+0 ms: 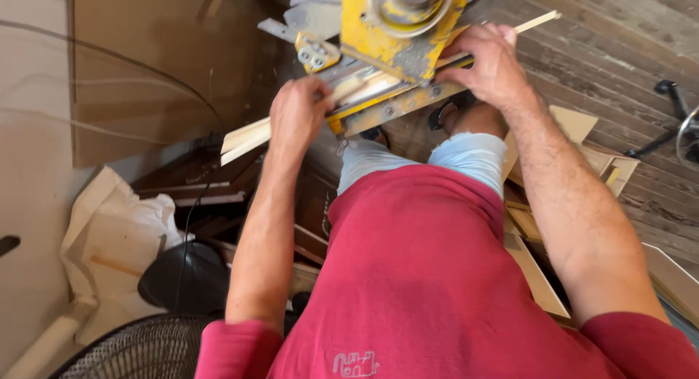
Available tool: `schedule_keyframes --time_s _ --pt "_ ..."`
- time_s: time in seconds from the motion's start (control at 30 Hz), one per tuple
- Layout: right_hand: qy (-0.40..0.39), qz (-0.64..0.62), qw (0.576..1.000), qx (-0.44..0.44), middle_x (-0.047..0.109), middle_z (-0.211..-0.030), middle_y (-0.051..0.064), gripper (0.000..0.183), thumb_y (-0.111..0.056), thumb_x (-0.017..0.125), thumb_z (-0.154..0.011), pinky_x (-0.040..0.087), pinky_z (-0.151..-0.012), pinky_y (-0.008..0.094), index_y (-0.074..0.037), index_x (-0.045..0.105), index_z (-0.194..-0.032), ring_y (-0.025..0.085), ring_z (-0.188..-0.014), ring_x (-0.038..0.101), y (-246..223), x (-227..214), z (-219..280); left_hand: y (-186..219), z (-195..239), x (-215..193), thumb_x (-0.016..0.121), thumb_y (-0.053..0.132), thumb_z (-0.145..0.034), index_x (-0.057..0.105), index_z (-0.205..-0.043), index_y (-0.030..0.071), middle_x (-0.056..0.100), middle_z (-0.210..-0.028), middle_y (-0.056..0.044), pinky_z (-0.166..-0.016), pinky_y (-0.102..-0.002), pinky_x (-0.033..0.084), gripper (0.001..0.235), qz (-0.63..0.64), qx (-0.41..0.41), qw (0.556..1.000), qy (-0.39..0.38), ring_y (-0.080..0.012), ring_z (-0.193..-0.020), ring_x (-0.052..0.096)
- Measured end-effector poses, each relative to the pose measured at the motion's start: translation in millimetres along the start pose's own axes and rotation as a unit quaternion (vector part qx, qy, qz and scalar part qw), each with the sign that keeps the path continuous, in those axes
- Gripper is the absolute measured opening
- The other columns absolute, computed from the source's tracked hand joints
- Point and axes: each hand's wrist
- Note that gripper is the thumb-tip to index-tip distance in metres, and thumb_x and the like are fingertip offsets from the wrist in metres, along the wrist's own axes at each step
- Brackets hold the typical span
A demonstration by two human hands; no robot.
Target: Cutting wooden molding strips using a manual miter trimmer machine
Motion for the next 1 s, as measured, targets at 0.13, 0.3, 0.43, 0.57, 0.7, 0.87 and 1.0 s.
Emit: schedule_keyframes --time_s 0.13,0.3,0.43,0.57,0.7,0.87,1.0 --pt "0.077 0.032 0.994 -0.067 0.072 -0.101 0.001 0.022 -0.030 0.089 -0.096 0.030 -0.097 0.039 -0.011 0.079 -0.101 0.023 -0.095 0.056 -12.0 -44.3 10.6 37.1 50.7 -36.0 0.076 0.010 -0.080 0.075 -0.101 0.011 0.074 -0.096 -0.009 -0.077 -0.045 0.046 0.021 0.024 0.113 0.993 0.011 -0.0352 -0.091 0.065" --pt "0.004 -0.176 0.982 0.073 0.065 -0.097 0.019 0.008 -0.008 0.038 -0.115 0.055 -0.056 0.036 0.000 0.039 -0.116 0.026 -0.075 0.065 -33.5 -88.6 45.0 116.8 100.6 -64.7 0.061 0.025 -0.103 0.057 -0.145 0.007 0.052 -0.095 -0.007 -0.080 -0.035 0.046 0.046 0.113 0.164 0.979 -0.031 -0.0243 -0.082 0.056" --pt "0.019 -0.189 0.981 0.045 0.066 -0.074 0.014 0.024 -0.028 0.052 -0.109 0.051 -0.070 0.047 -0.010 0.055 -0.125 0.037 -0.066 0.063 -40.6 -112.4 60.7 179.8 102.1 -73.3 0.073 0.016 -0.096 0.068 -0.128 0.002 0.062 -0.094 -0.013 -0.082 -0.042 0.057 0.035 0.221 0.221 0.945 0.094 -0.0320 -0.083 0.064" --pt "-0.036 -0.193 0.980 -0.024 0.068 -0.073 0.011 0.050 -0.050 0.082 -0.081 0.054 -0.068 0.043 -0.017 0.071 -0.117 0.031 -0.063 0.064 -56.6 -150.9 61.8 231.4 81.9 -58.5 0.085 0.004 -0.081 0.068 -0.105 -0.009 0.065 -0.095 -0.023 -0.073 -0.040 0.062 0.033 0.413 0.229 0.855 0.216 -0.0301 -0.080 0.068" --pt "0.006 -0.165 0.980 -0.110 0.072 -0.079 0.007 0.024 -0.038 0.079 -0.090 0.053 -0.064 0.037 -0.018 0.076 -0.104 0.029 -0.065 0.065 -11.8 -184.8 55.5 275.8 49.2 -35.2 0.086 -0.005 -0.077 0.063 -0.105 -0.013 0.062 -0.094 -0.025 -0.068 -0.040 0.065 0.037 0.502 0.228 0.799 0.238 -0.0286 -0.077 0.070" --pt "0.012 -0.153 0.982 -0.113 0.072 -0.073 0.006 0.020 -0.035 0.080 -0.088 0.054 -0.066 0.040 -0.018 0.075 -0.099 0.030 -0.064 0.066 41.4 -227.1 56.0 316.1 8.9 -2.6 0.091 -0.002 -0.072 0.067 -0.098 -0.010 0.066 -0.086 -0.019 -0.066 -0.032 0.061 0.036 0.473 0.199 0.820 0.255 -0.0181 -0.075 0.066" --pt "-0.007 -0.179 0.981 -0.077 0.073 -0.074 0.010 0.022 -0.022 0.081 -0.084 0.056 -0.070 0.043 -0.018 0.075 -0.104 0.033 -0.069 0.068 96.5 -236.5 59.0 355.8 -30.2 2.9 0.091 0.002 -0.076 0.069 -0.089 -0.006 0.067 -0.078 -0.016 -0.061 -0.028 0.057 0.027 0.399 0.167 0.852 0.296 -0.0158 -0.065 0.067"
Point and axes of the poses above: each hand's wrist, its own z-axis away from the middle knuckle, its own x-axis out of the palm, y = z × x
